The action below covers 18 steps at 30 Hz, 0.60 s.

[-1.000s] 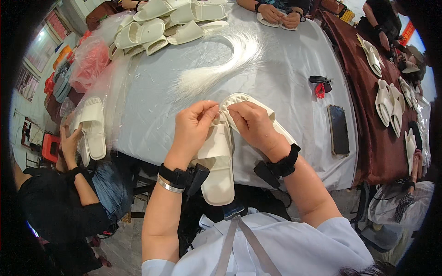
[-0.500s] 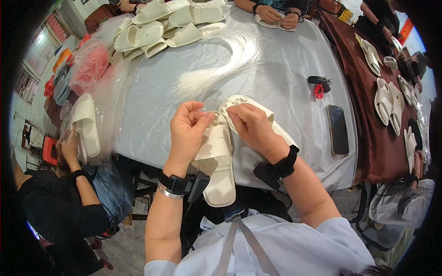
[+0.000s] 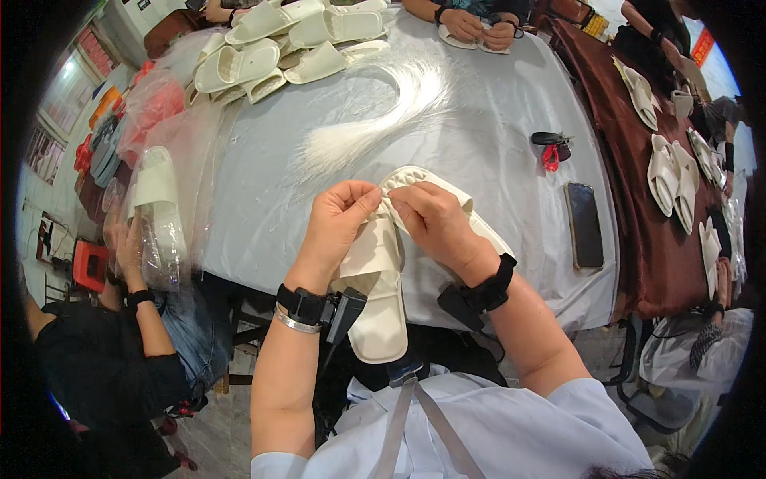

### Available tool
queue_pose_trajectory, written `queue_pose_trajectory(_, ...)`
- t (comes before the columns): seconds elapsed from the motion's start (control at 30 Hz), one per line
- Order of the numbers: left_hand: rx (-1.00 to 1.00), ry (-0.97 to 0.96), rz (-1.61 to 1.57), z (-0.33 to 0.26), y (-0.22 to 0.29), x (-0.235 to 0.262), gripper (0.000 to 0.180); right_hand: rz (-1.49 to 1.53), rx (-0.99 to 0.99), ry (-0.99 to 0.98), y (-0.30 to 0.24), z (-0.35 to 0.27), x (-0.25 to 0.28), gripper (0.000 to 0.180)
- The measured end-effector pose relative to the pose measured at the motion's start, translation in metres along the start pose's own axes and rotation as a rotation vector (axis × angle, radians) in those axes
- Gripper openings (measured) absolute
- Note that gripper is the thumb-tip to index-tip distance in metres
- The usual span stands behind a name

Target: Manually cleaning or finishing white sandals by removing excess threads or material.

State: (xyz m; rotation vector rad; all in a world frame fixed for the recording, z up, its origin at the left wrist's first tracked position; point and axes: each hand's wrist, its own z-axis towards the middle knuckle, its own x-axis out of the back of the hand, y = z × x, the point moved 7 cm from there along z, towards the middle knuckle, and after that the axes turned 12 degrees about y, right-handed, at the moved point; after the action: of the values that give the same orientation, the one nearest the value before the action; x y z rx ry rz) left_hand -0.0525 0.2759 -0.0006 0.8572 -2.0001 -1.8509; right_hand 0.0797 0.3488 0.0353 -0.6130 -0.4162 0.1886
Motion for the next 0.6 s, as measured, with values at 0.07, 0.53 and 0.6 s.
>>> queue_pose_trajectory(0.07,-0.002,-0.012,-0.010,0.0020,-0.0012,-0.0005,0.011,0.014,-0.019,-0.002,0.0007,-0.0005,-0.0009,0.010)
queue_pose_trajectory(0.53,-0.007,-0.039,0.016,0.0042,-0.0042,-0.0013,0.012,-0.024,0.015,-0.019,-0.0017,0.0016,-0.0018,0.008)
queue_pose_trajectory(0.6,-0.008,-0.038,0.075,0.0032,-0.0026,-0.0031,0.011,-0.023,0.022,-0.016,-0.0021,0.0015,-0.0017,0.008)
